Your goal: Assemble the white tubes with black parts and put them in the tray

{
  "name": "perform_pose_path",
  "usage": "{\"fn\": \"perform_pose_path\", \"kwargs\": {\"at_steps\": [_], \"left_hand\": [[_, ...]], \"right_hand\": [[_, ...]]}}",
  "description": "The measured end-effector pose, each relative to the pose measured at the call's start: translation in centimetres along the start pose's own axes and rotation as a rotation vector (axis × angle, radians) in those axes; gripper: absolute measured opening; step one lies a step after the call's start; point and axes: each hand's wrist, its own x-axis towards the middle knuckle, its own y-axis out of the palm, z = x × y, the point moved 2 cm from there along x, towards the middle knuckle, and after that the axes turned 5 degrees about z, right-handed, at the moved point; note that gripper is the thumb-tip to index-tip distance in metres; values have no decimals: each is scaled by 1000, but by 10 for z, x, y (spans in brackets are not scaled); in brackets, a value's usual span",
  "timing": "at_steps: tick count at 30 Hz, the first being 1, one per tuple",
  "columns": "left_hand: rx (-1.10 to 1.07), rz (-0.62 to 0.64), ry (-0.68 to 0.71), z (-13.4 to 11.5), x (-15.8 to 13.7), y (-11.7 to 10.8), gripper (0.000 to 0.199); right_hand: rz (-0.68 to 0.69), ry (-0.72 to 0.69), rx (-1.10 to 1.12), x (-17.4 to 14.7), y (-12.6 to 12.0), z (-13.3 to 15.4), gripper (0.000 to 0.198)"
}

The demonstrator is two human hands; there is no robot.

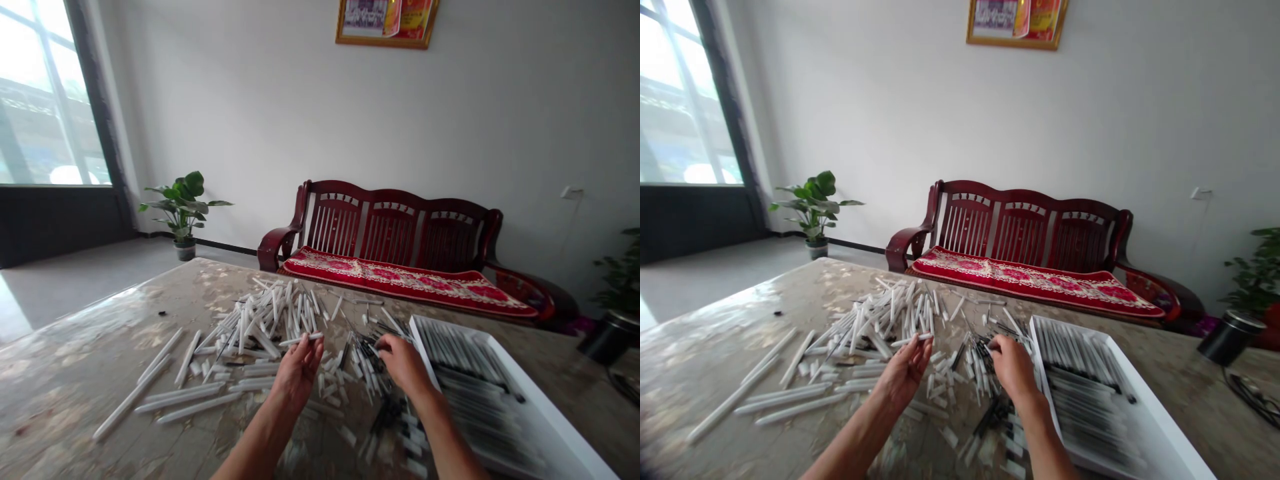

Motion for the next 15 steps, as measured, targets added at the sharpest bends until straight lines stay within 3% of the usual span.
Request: {"fn": "perform_pose_path", "kwargs": {"at_steps": [5, 9, 15], "left_hand": [[72, 54, -1, 8, 2, -4, 18], [109, 78, 5, 11, 1, -6, 16], [154, 84, 7, 13, -2, -2, 14]], "right_hand": [[133, 32, -243, -6, -6, -12, 17], [158, 31, -364, -10, 6, -5, 16], [131, 22, -375, -8, 13, -3, 15]]}}
